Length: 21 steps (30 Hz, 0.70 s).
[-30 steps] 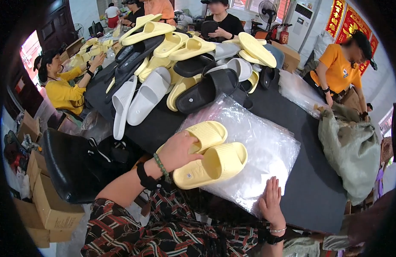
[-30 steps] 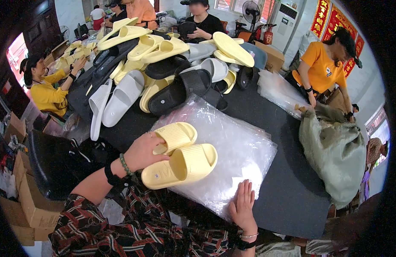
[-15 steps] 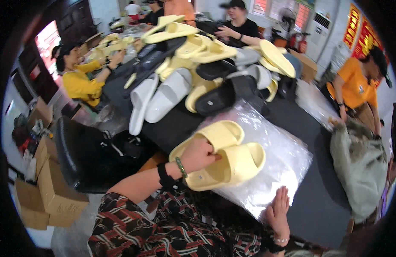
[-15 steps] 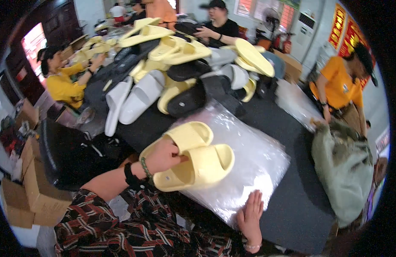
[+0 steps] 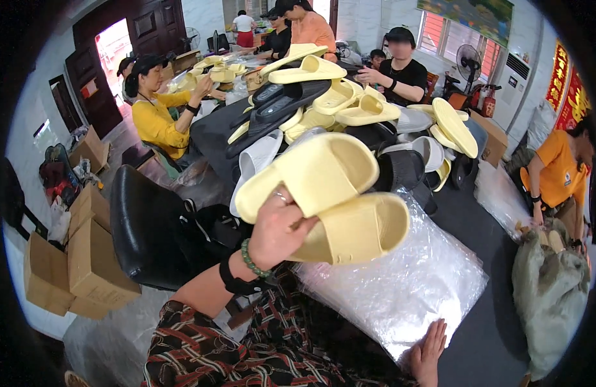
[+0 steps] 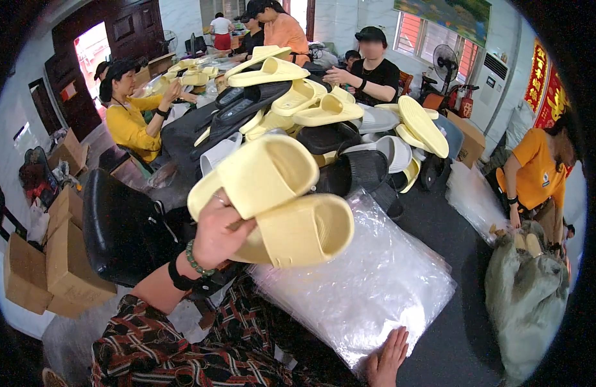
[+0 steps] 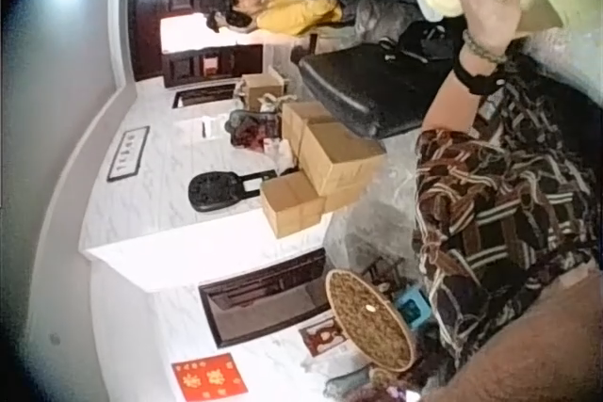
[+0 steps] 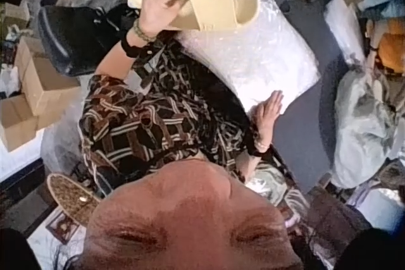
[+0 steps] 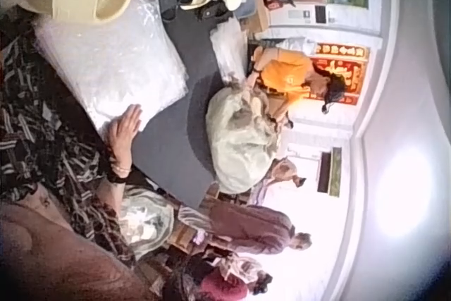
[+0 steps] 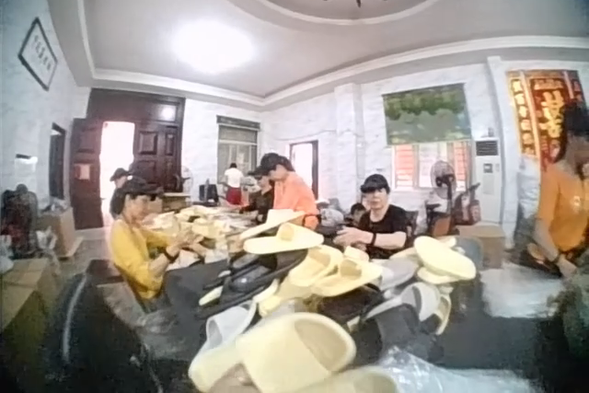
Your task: The recorder is shown packing various pairs of slide sandals into plastic bags in a factory or workshop setting.
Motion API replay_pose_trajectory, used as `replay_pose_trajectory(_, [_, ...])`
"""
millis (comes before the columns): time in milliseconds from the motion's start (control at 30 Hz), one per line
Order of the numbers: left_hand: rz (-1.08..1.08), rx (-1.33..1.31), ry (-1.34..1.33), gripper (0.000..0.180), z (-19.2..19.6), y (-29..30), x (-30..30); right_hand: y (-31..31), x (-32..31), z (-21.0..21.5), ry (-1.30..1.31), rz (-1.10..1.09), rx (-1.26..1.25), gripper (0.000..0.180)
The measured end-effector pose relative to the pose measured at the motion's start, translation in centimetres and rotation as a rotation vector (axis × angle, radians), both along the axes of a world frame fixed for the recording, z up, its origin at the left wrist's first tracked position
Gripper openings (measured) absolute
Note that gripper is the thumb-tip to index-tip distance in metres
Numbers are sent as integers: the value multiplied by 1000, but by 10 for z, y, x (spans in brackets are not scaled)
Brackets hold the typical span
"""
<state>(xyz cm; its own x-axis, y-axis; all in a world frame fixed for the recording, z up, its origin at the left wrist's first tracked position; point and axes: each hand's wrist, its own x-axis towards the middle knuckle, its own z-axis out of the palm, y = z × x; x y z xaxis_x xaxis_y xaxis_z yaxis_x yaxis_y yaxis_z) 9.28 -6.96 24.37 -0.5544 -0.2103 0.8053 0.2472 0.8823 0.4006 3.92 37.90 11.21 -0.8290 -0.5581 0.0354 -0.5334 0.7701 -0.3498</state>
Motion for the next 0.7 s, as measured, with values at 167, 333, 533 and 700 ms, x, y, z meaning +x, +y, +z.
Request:
replay_pose_trajectory(167, [191, 60, 86, 29, -3, -14, 8, 1, -1, 0, -4, 18, -37, 67])
replay_pose_trajectory(333, [271, -129, 140, 29, 7, -22, 11, 2, -2, -4, -11, 13, -42, 68])
replay_pose_trajectory(533, [251, -255, 132, 19, 28, -37, -19, 1, 1, 1, -15, -33, -21, 67])
replay_pose_trajectory(700, [229, -370, -61, 26, 92, -78, -122, -1, -3, 5, -55, -62, -22, 72])
